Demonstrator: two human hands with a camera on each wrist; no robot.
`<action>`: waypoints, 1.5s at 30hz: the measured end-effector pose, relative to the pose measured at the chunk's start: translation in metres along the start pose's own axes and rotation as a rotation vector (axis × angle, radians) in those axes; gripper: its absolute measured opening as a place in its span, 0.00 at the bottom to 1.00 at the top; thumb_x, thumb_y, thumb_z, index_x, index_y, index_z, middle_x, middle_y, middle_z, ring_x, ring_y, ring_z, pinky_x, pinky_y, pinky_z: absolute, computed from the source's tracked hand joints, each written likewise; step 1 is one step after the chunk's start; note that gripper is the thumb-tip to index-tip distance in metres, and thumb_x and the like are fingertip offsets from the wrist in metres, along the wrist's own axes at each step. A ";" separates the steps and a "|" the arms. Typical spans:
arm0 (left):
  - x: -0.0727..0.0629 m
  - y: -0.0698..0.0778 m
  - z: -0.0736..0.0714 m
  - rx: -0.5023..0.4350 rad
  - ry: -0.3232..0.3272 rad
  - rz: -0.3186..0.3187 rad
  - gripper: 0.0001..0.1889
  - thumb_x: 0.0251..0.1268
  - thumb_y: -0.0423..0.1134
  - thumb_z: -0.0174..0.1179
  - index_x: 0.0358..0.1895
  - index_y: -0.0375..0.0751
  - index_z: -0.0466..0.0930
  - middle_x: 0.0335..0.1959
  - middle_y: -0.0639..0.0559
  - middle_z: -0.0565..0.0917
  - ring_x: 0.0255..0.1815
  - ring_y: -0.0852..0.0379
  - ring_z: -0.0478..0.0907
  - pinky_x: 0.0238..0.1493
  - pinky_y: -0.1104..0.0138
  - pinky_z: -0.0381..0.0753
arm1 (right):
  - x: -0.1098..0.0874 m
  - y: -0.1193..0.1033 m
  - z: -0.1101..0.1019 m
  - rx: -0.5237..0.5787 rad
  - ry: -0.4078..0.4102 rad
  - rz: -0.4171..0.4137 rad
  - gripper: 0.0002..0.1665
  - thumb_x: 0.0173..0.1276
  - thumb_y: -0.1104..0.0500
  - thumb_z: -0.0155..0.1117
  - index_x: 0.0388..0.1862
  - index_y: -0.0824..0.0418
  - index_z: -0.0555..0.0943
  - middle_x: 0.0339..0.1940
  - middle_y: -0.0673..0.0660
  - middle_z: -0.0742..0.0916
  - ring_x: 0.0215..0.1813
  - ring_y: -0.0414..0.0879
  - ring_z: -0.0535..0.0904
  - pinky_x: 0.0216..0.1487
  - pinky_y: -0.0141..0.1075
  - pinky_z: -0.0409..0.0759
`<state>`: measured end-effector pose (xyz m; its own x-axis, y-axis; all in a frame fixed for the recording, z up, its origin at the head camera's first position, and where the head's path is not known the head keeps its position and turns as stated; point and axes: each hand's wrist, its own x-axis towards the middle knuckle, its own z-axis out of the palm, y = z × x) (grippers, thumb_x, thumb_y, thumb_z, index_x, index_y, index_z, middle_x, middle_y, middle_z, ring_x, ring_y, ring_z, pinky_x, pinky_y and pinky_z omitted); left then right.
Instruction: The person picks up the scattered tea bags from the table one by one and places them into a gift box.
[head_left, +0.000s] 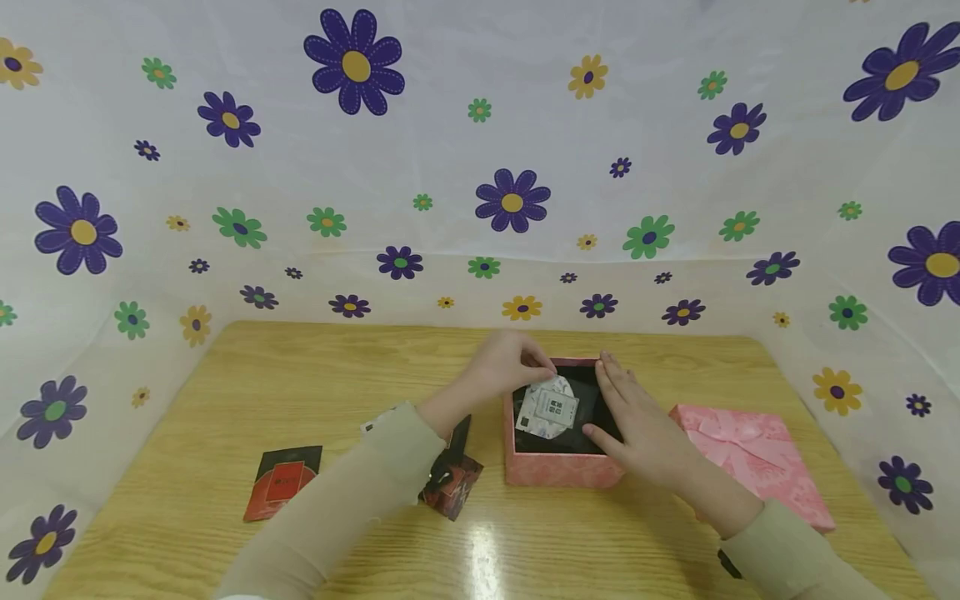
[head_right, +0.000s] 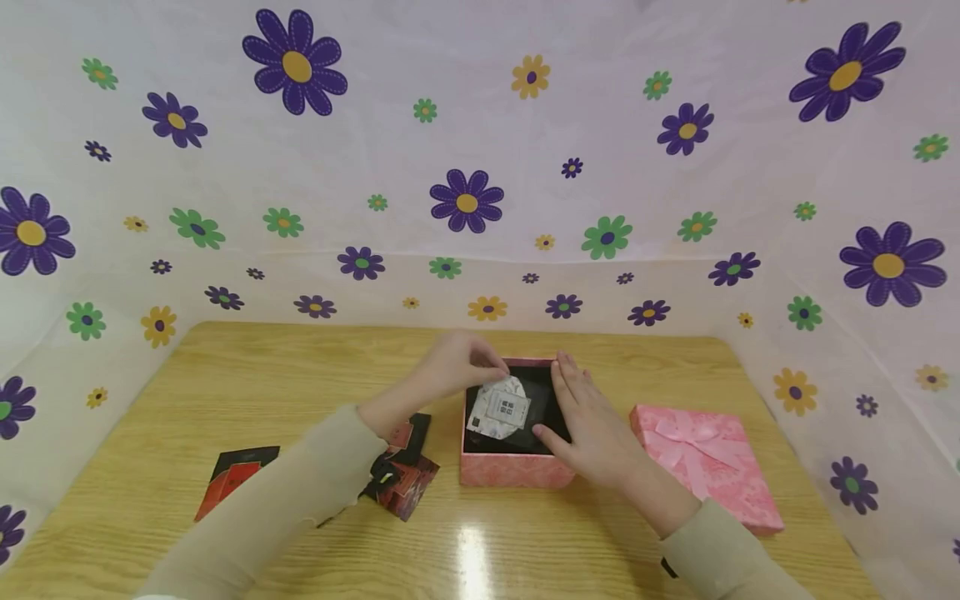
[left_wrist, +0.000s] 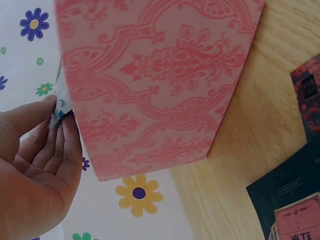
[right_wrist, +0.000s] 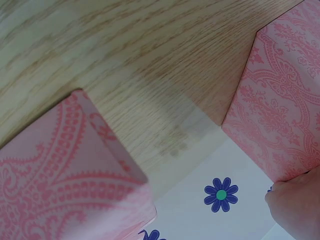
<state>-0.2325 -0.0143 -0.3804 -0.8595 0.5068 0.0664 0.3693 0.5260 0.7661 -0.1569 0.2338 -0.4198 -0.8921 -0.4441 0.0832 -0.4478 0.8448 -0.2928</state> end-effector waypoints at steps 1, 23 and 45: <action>0.001 0.000 0.002 0.010 -0.002 0.003 0.05 0.70 0.37 0.72 0.40 0.40 0.94 0.37 0.48 0.94 0.34 0.62 0.84 0.36 0.77 0.79 | 0.000 0.000 0.000 0.001 0.004 -0.004 0.53 0.81 0.42 0.59 0.87 0.70 0.48 0.90 0.67 0.51 0.89 0.66 0.48 0.88 0.60 0.51; -0.002 -0.003 -0.002 0.110 -0.087 -0.022 0.14 0.74 0.36 0.69 0.58 0.36 0.89 0.53 0.45 0.92 0.55 0.51 0.90 0.57 0.62 0.90 | -0.002 0.000 -0.001 -0.008 0.012 -0.007 0.53 0.79 0.44 0.61 0.87 0.71 0.49 0.89 0.69 0.53 0.89 0.68 0.49 0.86 0.63 0.53; -0.079 -0.054 -0.067 -0.037 0.039 -0.071 0.12 0.75 0.35 0.67 0.56 0.37 0.88 0.52 0.42 0.92 0.52 0.48 0.90 0.58 0.55 0.89 | 0.000 0.002 0.001 -0.001 -0.004 0.011 0.54 0.80 0.43 0.61 0.87 0.69 0.47 0.90 0.67 0.50 0.90 0.66 0.46 0.89 0.55 0.45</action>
<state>-0.2077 -0.1285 -0.3842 -0.8962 0.4422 0.0355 0.2948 0.5337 0.7926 -0.1574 0.2349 -0.4216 -0.8965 -0.4364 0.0761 -0.4385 0.8498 -0.2925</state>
